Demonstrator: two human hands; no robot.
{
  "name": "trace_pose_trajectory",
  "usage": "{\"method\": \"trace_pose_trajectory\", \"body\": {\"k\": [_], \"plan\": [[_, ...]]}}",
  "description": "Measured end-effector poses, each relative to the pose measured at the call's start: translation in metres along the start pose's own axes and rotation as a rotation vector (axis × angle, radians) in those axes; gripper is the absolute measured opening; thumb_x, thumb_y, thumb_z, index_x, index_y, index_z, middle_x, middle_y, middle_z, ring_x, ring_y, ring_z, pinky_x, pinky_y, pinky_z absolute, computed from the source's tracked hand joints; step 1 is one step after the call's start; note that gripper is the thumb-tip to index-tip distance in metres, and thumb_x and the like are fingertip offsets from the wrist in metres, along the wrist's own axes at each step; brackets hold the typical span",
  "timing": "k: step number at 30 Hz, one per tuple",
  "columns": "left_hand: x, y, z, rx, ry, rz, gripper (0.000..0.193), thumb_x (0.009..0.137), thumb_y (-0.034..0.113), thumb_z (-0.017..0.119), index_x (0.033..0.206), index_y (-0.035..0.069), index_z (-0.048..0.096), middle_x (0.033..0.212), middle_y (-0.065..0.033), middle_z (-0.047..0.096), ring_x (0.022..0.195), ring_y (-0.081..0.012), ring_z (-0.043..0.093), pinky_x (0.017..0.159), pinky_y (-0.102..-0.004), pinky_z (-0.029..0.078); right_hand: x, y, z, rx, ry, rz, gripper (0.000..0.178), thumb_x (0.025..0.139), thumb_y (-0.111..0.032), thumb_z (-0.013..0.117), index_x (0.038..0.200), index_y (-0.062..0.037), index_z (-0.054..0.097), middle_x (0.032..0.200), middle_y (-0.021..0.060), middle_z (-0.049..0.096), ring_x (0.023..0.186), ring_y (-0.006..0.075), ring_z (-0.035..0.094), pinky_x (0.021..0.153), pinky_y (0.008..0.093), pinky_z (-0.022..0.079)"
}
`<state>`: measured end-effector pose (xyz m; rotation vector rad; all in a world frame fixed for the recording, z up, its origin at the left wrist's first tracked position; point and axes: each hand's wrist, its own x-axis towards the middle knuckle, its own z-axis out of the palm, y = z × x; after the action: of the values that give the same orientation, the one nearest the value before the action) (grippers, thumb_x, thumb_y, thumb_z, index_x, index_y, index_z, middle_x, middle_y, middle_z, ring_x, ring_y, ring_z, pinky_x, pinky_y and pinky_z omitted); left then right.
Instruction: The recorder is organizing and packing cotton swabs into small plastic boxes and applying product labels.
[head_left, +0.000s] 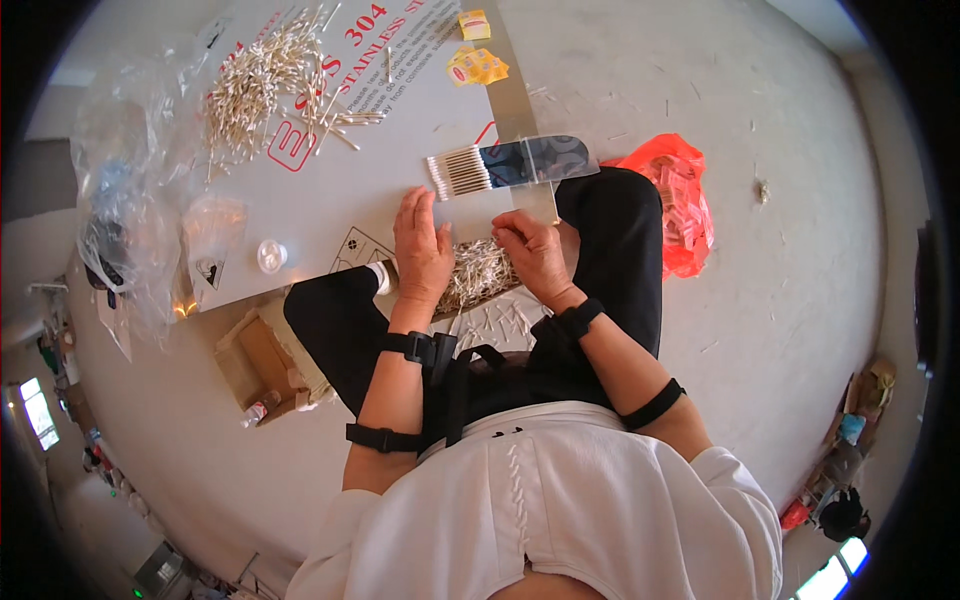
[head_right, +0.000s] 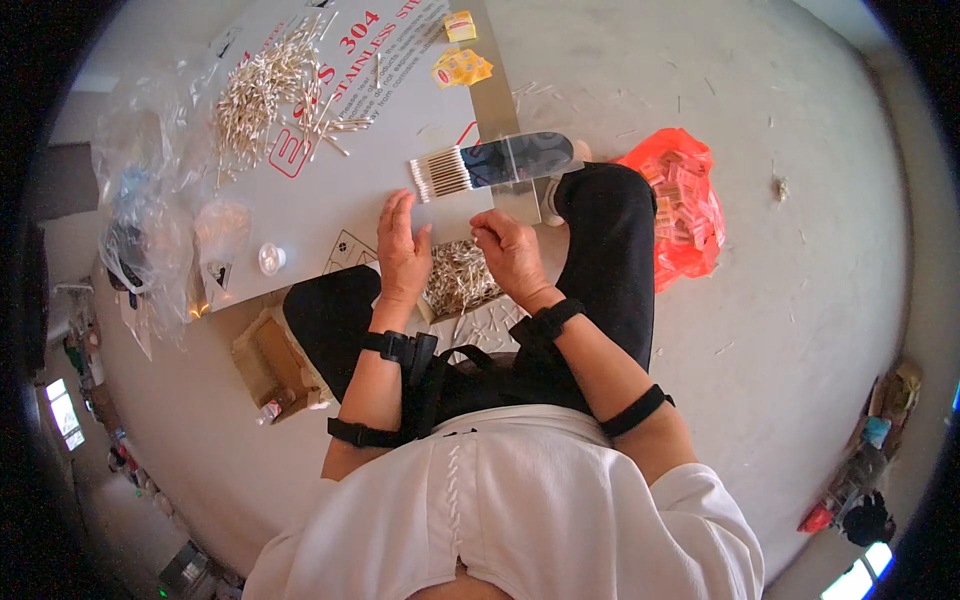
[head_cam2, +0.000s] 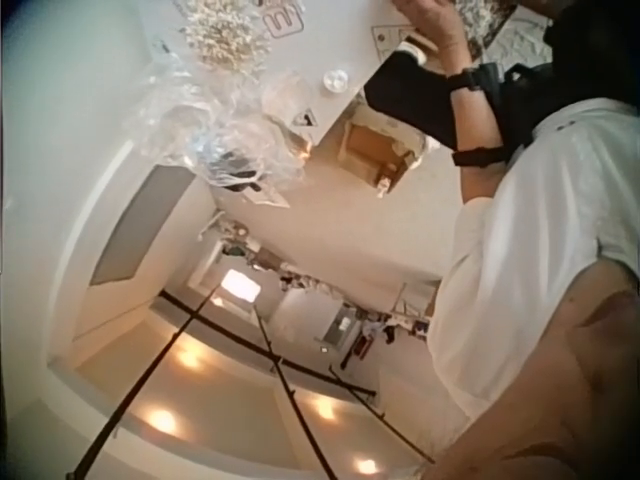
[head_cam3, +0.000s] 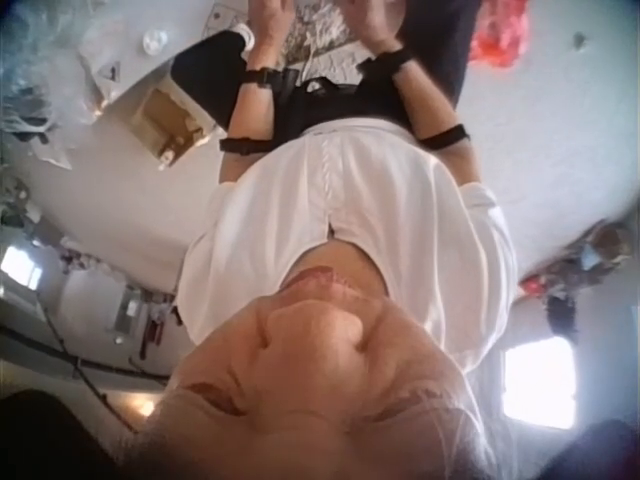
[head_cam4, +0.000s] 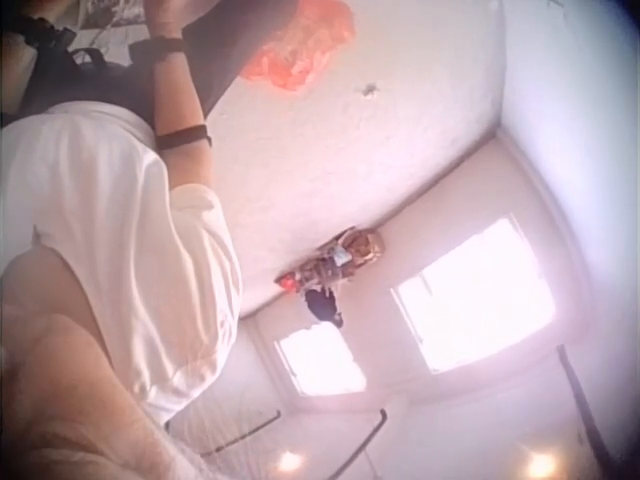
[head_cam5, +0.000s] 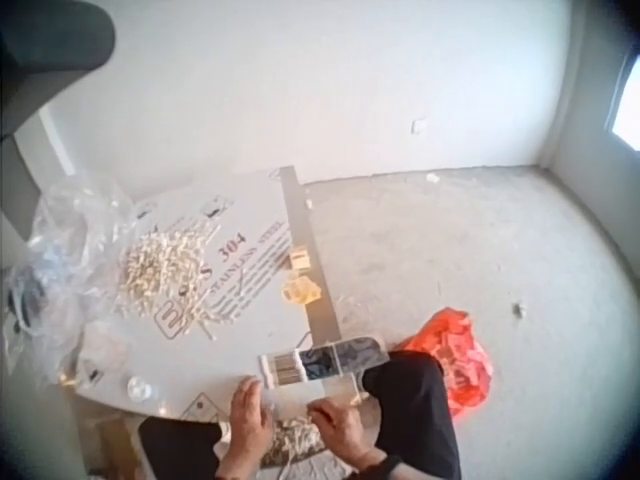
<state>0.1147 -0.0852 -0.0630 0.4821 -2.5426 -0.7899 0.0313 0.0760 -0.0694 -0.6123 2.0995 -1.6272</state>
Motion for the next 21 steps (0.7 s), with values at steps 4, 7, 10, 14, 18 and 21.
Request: {"method": "trace_pose_trajectory", "body": {"k": [4, 7, 10, 14, 18, 21], "plan": [[0.002, -0.001, -0.002, 0.021, -0.04, 0.005, 0.059, 0.076, -0.001, 0.065, 0.131, 0.002, 0.042, 0.136, -0.0178, 0.045, 0.129, -0.0373, 0.041, 0.107, -0.0448, 0.035, 0.002, 0.004, -0.001, 0.068, -0.003, 0.02, 0.012, 0.088, 0.0, 0.06, 0.099, 0.0027, 0.064, 0.083, 0.0075, 0.067, 0.076, 0.0116, 0.064, 0.068, 0.0232, 0.05], [0.012, 0.008, -0.005, 0.01, -0.037, -0.021, 0.069, 0.078, 0.005, 0.067, 0.139, 0.003, 0.034, 0.144, -0.0181, 0.037, 0.135, -0.0361, 0.034, 0.11, -0.0467, 0.03, 0.002, 0.005, -0.002, -0.019, 0.003, -0.087, 0.013, 0.087, 0.001, 0.06, 0.099, 0.0025, 0.064, 0.082, 0.0076, 0.067, 0.075, 0.0124, 0.064, 0.068, 0.0242, 0.05], [0.028, 0.017, -0.005, 0.279, -0.086, 0.049, 0.078, 0.083, 0.021, 0.067, 0.146, 0.004, 0.025, 0.152, -0.0178, 0.026, 0.141, -0.0346, 0.025, 0.113, -0.0511, 0.022, 0.002, 0.001, -0.004, -0.01, -0.014, -0.095, 0.013, 0.086, 0.002, 0.06, 0.098, 0.0022, 0.064, 0.082, 0.0076, 0.066, 0.074, 0.0126, 0.063, 0.067, 0.0253, 0.05], [0.042, 0.01, 0.008, 0.37, -0.156, 0.08, 0.083, 0.087, 0.048, 0.059, 0.147, 0.003, 0.025, 0.156, -0.017, 0.02, 0.144, -0.0319, 0.02, 0.114, -0.055, 0.015, -0.002, -0.005, -0.012, -0.047, -0.016, -0.076, 0.01, 0.083, -0.005, 0.062, 0.091, -0.0002, 0.065, 0.081, 0.0162, 0.065, 0.074, 0.0296, 0.065, 0.066, 0.0346, 0.05], [0.038, 0.003, 0.02, 0.399, -0.166, 0.082, 0.08, 0.089, 0.051, 0.054, 0.147, 0.004, 0.027, 0.156, -0.0162, 0.021, 0.144, -0.0302, 0.02, 0.114, -0.0552, 0.014, -0.007, -0.011, -0.028, -0.03, -0.016, -0.042, 0.014, 0.084, -0.004, 0.064, 0.095, 0.0033, 0.065, 0.077, 0.0071, 0.067, 0.07, 0.0087, 0.061, 0.064, 0.0251, 0.049], [0.038, 0.002, 0.02, 0.39, -0.146, 0.08, 0.077, 0.09, 0.05, 0.052, 0.147, 0.005, 0.027, 0.156, -0.0158, 0.022, 0.145, -0.0298, 0.019, 0.115, -0.0549, 0.014, -0.017, -0.018, -0.041, -0.087, -0.022, -0.034, 0.013, 0.085, -0.004, 0.062, 0.095, 0.0038, 0.066, 0.077, 0.0059, 0.067, 0.068, 0.0083, 0.06, 0.063, 0.0236, 0.049]]}}
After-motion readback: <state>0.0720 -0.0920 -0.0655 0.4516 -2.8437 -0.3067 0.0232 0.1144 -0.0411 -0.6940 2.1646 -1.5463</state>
